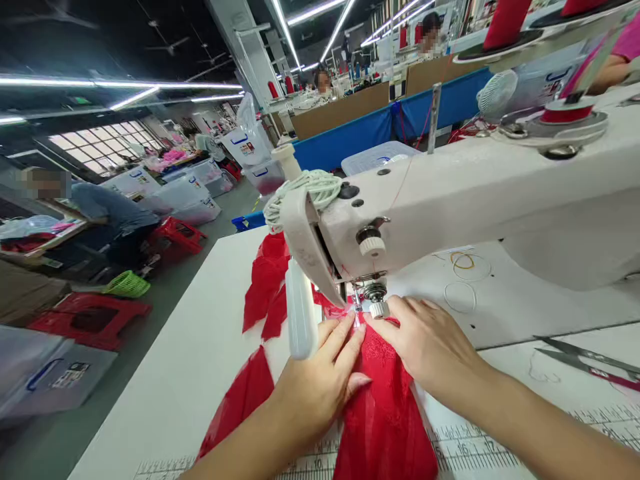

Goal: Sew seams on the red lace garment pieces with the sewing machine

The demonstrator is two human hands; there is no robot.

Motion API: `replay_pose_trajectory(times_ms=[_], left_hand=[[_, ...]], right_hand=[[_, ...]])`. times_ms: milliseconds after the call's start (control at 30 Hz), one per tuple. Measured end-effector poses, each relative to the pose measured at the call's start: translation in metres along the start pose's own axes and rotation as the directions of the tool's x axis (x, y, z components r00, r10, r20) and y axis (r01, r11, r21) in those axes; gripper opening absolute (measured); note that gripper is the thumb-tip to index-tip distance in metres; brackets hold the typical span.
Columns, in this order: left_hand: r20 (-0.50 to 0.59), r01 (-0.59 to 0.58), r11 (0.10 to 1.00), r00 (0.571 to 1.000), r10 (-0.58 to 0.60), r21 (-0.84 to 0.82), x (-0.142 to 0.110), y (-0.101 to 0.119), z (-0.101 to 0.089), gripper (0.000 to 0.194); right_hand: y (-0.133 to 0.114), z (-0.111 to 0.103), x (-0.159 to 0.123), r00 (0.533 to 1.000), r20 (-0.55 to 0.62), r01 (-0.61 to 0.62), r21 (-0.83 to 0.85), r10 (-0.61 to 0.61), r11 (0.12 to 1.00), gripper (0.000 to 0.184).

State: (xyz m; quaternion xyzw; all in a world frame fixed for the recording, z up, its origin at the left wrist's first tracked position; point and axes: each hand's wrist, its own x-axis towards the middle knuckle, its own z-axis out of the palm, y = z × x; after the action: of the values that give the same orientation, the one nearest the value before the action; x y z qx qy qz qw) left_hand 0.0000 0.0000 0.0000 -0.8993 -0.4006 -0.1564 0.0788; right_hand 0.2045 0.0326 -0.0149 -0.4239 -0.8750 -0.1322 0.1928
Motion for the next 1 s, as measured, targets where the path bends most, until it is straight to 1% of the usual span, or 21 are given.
replay_pose_trajectory(times_ms=[167,367,433,600,733,867,933,1000], left_hand=[[-0.010,0.007,1.000,1.000,-0.007,0.027,-0.0026,-0.0015,-0.0032,0.053],[-0.013,0.001,0.999,1.000,-0.001,0.035,-0.0001,-0.0016,-0.0033,0.050],[-0.027,-0.005,0.999,1.000,0.006,0.034,0.0004,-0.0023,-0.0023,0.050],[-0.034,-0.015,0.998,0.999,0.016,0.055,0.0003,-0.0040,-0.0014,0.052],[-0.031,-0.009,0.998,0.999,0.011,0.068,0.0008,-0.0037,-0.0034,0.052],[-0.002,-0.003,0.998,1.000,0.003,0.069,0.0010,-0.0033,-0.0038,0.051],[0.005,0.000,0.998,1.000,-0.001,0.066,0.0008,-0.0037,-0.0034,0.051],[0.005,0.003,0.998,1.000,-0.003,0.060,0.0007,-0.0044,-0.0031,0.050]], right_hand=[[0.0023,-0.0030,0.0034,0.999,0.036,0.000,0.041,-0.001,0.999,0.045],[0.0018,-0.0025,0.0047,1.000,-0.013,0.001,0.076,0.000,0.997,0.035],[0.0022,-0.0017,0.0050,1.000,-0.007,0.001,0.080,0.000,0.997,0.033],[0.0038,0.0005,0.0046,0.997,0.070,-0.033,0.106,0.026,0.994,0.035],[0.0028,-0.0014,0.0059,0.982,0.168,-0.117,0.161,0.090,0.980,0.035],[0.0008,-0.0028,0.0079,0.949,0.263,-0.233,0.214,0.174,0.949,0.033],[0.0011,-0.0015,0.0076,0.942,0.277,-0.258,0.229,0.191,0.939,0.033],[0.0021,0.0002,0.0069,0.953,0.253,-0.226,0.223,0.168,0.948,0.036]])
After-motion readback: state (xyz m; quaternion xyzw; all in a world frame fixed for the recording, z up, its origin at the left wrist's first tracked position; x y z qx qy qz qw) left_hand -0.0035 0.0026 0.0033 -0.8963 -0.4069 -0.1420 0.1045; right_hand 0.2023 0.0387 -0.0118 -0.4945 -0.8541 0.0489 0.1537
